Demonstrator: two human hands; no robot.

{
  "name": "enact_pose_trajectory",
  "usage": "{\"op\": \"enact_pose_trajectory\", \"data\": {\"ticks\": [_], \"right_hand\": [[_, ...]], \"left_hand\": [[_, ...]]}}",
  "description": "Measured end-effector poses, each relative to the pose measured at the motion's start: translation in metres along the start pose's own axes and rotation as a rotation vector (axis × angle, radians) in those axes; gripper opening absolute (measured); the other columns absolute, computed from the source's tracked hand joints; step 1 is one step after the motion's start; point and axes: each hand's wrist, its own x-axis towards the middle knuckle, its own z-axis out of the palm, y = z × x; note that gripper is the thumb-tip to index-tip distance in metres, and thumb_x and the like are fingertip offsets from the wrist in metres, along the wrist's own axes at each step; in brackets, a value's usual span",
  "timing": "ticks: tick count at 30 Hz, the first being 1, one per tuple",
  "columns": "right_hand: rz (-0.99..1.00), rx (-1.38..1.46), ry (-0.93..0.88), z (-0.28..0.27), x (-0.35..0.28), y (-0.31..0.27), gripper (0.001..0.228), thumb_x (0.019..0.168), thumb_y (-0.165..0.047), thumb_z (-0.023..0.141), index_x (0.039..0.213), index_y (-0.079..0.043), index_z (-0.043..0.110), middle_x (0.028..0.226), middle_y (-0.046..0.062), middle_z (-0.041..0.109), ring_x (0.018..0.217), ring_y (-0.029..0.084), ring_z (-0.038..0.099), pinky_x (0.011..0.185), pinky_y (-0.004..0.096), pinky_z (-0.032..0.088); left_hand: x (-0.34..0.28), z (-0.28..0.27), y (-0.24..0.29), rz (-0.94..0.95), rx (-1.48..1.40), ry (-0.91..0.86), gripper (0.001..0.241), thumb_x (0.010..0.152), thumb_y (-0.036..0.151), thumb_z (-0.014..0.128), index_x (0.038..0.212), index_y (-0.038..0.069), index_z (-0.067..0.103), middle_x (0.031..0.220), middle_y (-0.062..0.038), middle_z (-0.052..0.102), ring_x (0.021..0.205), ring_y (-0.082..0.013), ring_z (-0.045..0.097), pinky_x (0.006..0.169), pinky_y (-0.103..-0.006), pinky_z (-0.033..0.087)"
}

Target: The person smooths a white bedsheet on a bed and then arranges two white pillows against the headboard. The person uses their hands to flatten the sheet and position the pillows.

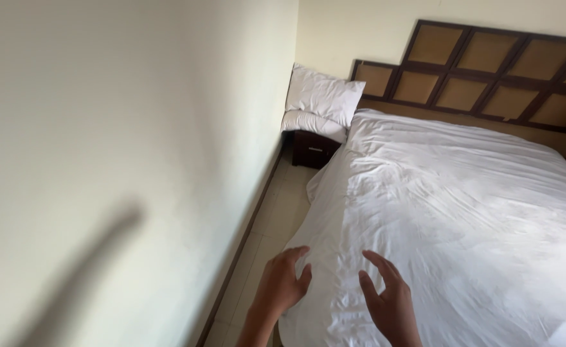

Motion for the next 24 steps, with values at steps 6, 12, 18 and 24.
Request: {"op": "enact_pose_trajectory", "data": {"ticks": [6,12,18,24], "right_hand": [[0.125,-0.028,-0.013,0.012,0.028,0.009,0.043,0.09,-0.023,0.067,0.132,-0.015,0.067,0.139,0.009,0.067,0.132,0.029,0.061,0.108,0.042,0.048],[0.208,-0.082,0.02,0.048,0.067,0.002,0.044,0.091,-0.025,0.067,0.135,-0.018,0.066,0.142,0.008,0.065,0.136,0.03,0.057,0.11,0.043,0.046],[0.223,-0.09,0.054,0.104,0.111,-0.001,0.047,0.089,-0.025,0.069,0.136,-0.019,0.065,0.142,0.009,0.065,0.138,0.029,0.055,0.112,0.043,0.043],[0.141,-0.081,0.113,0.14,0.137,-0.016,0.047,0.088,-0.023,0.069,0.135,-0.015,0.065,0.141,0.009,0.066,0.136,0.029,0.058,0.111,0.041,0.044]], "left_hand": [[0.032,-0.006,0.002,-0.044,-0.027,-0.047,0.038,0.091,0.018,0.067,0.127,0.006,0.067,0.129,-0.014,0.07,0.12,-0.0315,0.066,0.105,-0.0395,0.05],[0.092,-0.01,-0.032,0.017,-0.05,-0.1,0.038,0.091,0.019,0.066,0.128,0.006,0.067,0.129,-0.014,0.07,0.121,-0.0312,0.066,0.106,-0.0399,0.05],[0.163,-0.032,-0.068,0.058,-0.048,-0.191,0.039,0.093,0.022,0.064,0.13,0.009,0.065,0.132,-0.011,0.068,0.123,-0.0296,0.064,0.108,-0.04,0.048],[0.217,-0.055,-0.075,0.068,-0.042,-0.279,0.041,0.093,0.024,0.063,0.132,0.01,0.064,0.137,-0.01,0.067,0.129,-0.0275,0.061,0.112,-0.0392,0.045]]}}
